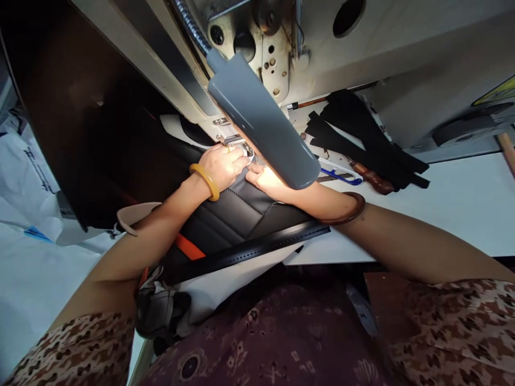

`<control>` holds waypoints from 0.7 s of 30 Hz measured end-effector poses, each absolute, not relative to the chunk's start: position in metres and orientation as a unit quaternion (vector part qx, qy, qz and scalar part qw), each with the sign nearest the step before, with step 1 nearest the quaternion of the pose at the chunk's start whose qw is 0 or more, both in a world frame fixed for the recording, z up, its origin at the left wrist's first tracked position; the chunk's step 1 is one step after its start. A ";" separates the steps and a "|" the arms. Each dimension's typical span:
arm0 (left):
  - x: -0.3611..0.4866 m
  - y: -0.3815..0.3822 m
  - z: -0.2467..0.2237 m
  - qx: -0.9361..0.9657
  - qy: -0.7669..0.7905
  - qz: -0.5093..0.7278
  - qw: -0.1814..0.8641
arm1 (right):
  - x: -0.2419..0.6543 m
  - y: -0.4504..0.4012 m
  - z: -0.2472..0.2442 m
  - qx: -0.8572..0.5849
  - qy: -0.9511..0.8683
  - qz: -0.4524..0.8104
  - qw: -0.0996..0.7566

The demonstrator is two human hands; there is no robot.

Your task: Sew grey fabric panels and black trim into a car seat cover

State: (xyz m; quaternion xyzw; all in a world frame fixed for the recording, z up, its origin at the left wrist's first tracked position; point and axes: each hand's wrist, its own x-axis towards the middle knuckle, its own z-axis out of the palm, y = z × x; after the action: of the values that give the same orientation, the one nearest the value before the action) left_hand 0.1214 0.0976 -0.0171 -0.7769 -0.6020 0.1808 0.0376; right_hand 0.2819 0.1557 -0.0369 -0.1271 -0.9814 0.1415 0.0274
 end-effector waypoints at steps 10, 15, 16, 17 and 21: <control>0.100 0.098 -0.014 -0.781 -0.612 0.113 0.051 | 0.282 0.153 -0.033 -0.072 -0.996 0.020 -0.041; 0.113 0.096 -0.017 -0.805 -0.570 0.143 0.077 | 0.280 0.153 -0.025 -0.069 -0.995 0.035 -0.055; 0.115 0.095 -0.019 -0.809 -0.564 0.141 0.087 | 0.280 0.153 -0.025 -0.068 -0.995 0.041 -0.054; 0.116 0.094 -0.022 -0.812 -0.560 0.135 0.097 | 0.280 0.154 -0.027 -0.072 -0.995 0.051 -0.049; 0.118 0.091 -0.033 -0.818 -0.552 0.112 0.121 | 0.280 0.155 -0.037 -0.125 -0.986 0.105 0.031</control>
State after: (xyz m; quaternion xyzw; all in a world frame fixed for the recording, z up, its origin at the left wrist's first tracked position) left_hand 0.1178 0.0914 -0.0330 -0.8177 -0.5516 0.1119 0.1207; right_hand 0.2801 0.1553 -0.0374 -0.1253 -0.9861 0.1046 0.0305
